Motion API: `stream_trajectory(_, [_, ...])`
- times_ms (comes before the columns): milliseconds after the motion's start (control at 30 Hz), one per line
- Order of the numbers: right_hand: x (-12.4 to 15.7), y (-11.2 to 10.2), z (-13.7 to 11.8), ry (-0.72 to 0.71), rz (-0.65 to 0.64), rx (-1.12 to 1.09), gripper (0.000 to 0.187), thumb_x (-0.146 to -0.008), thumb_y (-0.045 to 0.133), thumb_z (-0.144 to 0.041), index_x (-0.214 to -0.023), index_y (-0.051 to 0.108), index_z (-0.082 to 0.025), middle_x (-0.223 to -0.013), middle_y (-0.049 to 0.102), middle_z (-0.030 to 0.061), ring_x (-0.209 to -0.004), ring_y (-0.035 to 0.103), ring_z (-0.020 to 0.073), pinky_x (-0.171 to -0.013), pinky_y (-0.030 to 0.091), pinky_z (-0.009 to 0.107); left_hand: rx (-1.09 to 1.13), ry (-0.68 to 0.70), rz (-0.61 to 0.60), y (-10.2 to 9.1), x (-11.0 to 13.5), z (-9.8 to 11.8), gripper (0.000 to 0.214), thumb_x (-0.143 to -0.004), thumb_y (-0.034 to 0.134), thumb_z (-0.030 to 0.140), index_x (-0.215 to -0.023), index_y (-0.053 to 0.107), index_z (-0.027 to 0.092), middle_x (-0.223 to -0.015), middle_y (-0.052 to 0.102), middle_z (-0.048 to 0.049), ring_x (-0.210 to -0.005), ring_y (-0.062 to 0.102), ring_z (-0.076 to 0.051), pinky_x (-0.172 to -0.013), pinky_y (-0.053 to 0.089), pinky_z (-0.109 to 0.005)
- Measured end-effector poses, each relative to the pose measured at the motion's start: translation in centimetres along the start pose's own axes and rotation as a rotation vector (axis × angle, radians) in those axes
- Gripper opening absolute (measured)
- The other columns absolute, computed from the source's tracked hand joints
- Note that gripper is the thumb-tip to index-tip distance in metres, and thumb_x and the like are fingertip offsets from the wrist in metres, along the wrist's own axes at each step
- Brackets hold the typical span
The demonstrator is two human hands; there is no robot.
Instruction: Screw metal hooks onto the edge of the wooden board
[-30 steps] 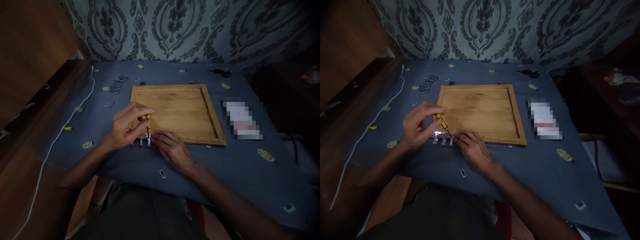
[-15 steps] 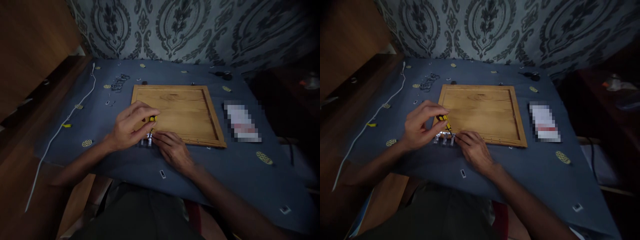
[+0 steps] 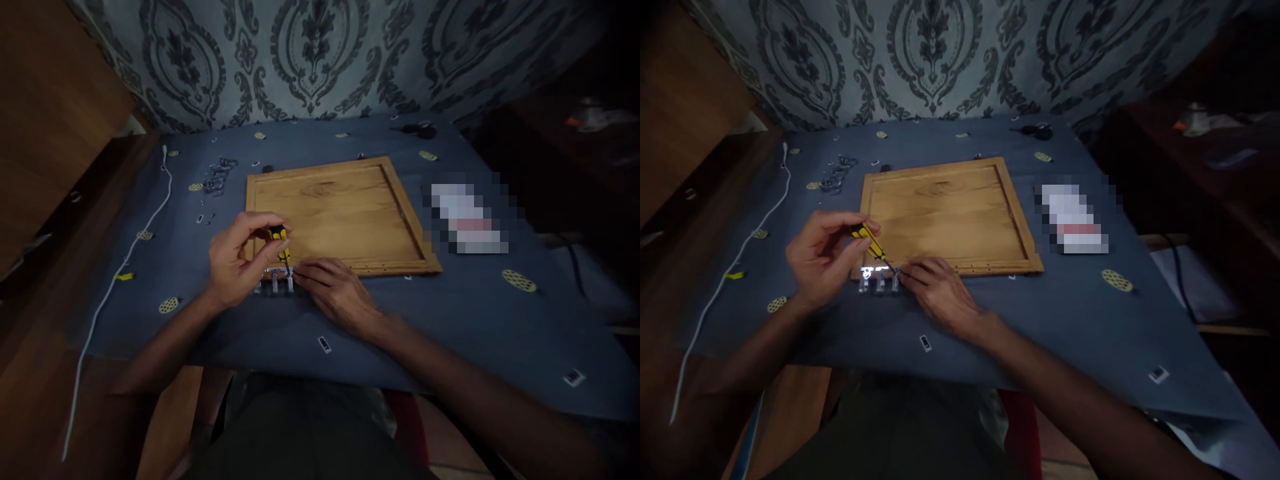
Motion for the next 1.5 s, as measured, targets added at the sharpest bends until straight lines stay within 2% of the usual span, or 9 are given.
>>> stream_trajectory(100, [0.0, -0.1, 0.0, -0.004, 0.023, 0.010, 0.037, -0.099, 0.051, -0.008, -0.123, 0.076, -0.021, -0.120, 0.079, 0.0103, -0.118, 0.068, 0.0250, -0.097, 0.058, 0.045, 0.014, 0.012, -0.005, -0.1, 0.4, -0.2, 0.022, -0.098, 0.069, 0.021, -0.120, 0.068, 0.021, -0.105, 0.076, -0.0053, -0.095, 0.076, -0.015, -0.080, 0.063, -0.025])
stream_trajectory(300, [-0.1, -0.4, -0.4, -0.051, 0.080, 0.047, 0.033, -0.101, 0.050, -0.008, -0.120, 0.076, -0.013, -0.117, 0.079, 0.0120, -0.113, 0.068, 0.0254, -0.094, 0.058, 0.043, -0.050, 0.123, 0.028, -0.4, 0.1, 0.1, 0.027, -0.089, 0.081, 0.028, -0.114, 0.070, 0.024, -0.098, 0.072, -0.0017, -0.089, 0.067, -0.015, -0.073, 0.058, -0.026])
stream_trajectory(467, [-0.1, -0.7, -0.6, -0.067, 0.112, 0.051, 0.030, -0.098, 0.053, -0.007, -0.117, 0.076, -0.009, -0.115, 0.080, 0.0133, -0.110, 0.068, 0.0275, -0.092, 0.059, 0.045, -0.062, 0.083, 0.004, -0.3, 0.0, 0.6, 0.021, -0.092, 0.077, 0.022, -0.112, 0.073, 0.023, -0.096, 0.075, -0.0020, -0.084, 0.070, -0.013, -0.074, 0.059, -0.025])
stream_trajectory(667, [0.0, -0.1, -0.1, -0.030, 0.058, 0.028, 0.033, -0.098, 0.054, -0.007, -0.121, 0.076, -0.015, -0.118, 0.079, 0.0122, -0.115, 0.067, 0.0262, -0.095, 0.058, 0.045, -0.031, 0.019, -0.027, -0.1, 0.6, 0.2, 0.026, -0.095, 0.072, 0.020, -0.121, 0.070, 0.023, -0.106, 0.077, -0.0043, -0.092, 0.074, -0.015, -0.080, 0.061, -0.027])
stream_trajectory(867, [0.1, 0.0, -0.2, -0.041, 0.069, 0.094, 0.029, -0.102, 0.052, -0.011, -0.120, 0.075, -0.016, -0.119, 0.078, 0.0082, -0.115, 0.066, 0.0231, -0.097, 0.055, 0.038, -0.068, 0.106, -0.023, -0.2, 0.6, 0.1, 0.031, -0.090, 0.079, 0.029, -0.120, 0.069, 0.026, -0.104, 0.074, -0.0035, -0.091, 0.070, -0.016, -0.077, 0.059, -0.029])
stream_trajectory(1033, [0.0, -0.1, -0.3, -0.050, 0.075, 0.072, 0.028, -0.102, 0.053, -0.011, -0.119, 0.075, -0.014, -0.118, 0.079, 0.0096, -0.113, 0.068, 0.0247, -0.095, 0.056, 0.040, -0.058, 0.091, -0.022, -0.2, 0.2, 0.4, 0.032, -0.091, 0.076, 0.015, -0.121, 0.071, 0.026, -0.104, 0.075, -0.0026, -0.089, 0.068, -0.013, -0.077, 0.058, -0.025])
stream_trajectory(1200, [-0.1, -0.2, -0.3, -0.039, 0.089, 0.062, 0.030, -0.100, 0.054, -0.008, -0.118, 0.076, -0.016, -0.115, 0.080, 0.0096, -0.111, 0.069, 0.0248, -0.093, 0.058, 0.042, -0.015, 0.061, -0.054, 0.1, 0.3, 0.3, 0.035, -0.094, 0.072, 0.015, -0.127, 0.070, 0.027, -0.108, 0.076, -0.0040, -0.091, 0.072, -0.015, -0.080, 0.059, -0.028])
stream_trajectory(1333, [-0.1, 0.0, -0.2, -0.035, 0.071, 0.062, 0.031, -0.098, 0.055, -0.007, -0.120, 0.075, -0.017, -0.116, 0.079, 0.0098, -0.113, 0.068, 0.0246, -0.094, 0.058, 0.042, -0.053, 0.121, -0.049, 0.2, 0.2, 0.5, 0.037, -0.093, 0.076, 0.019, -0.128, 0.069, 0.027, -0.110, 0.075, -0.0042, -0.096, 0.070, -0.016, -0.082, 0.058, -0.029])
stream_trajectory(1500, [-0.1, -0.1, -0.2, -0.058, 0.091, 0.057, 0.029, -0.098, 0.055, -0.007, -0.118, 0.075, -0.014, -0.114, 0.080, 0.0110, -0.112, 0.069, 0.0251, -0.093, 0.058, 0.041, -0.099, 0.143, 0.001, -0.1, -0.3, 1.1, 0.033, -0.090, 0.078, 0.013, -0.120, 0.073, 0.025, -0.102, 0.074, -0.0012, -0.087, 0.067, -0.011, -0.074, 0.056, -0.022])
Point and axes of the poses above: each hand's wrist, its own x-axis away from the middle knuckle, its own y-axis out of the palm, z = x × y, the point moved 8 cm from there along -x, towards the middle knuckle
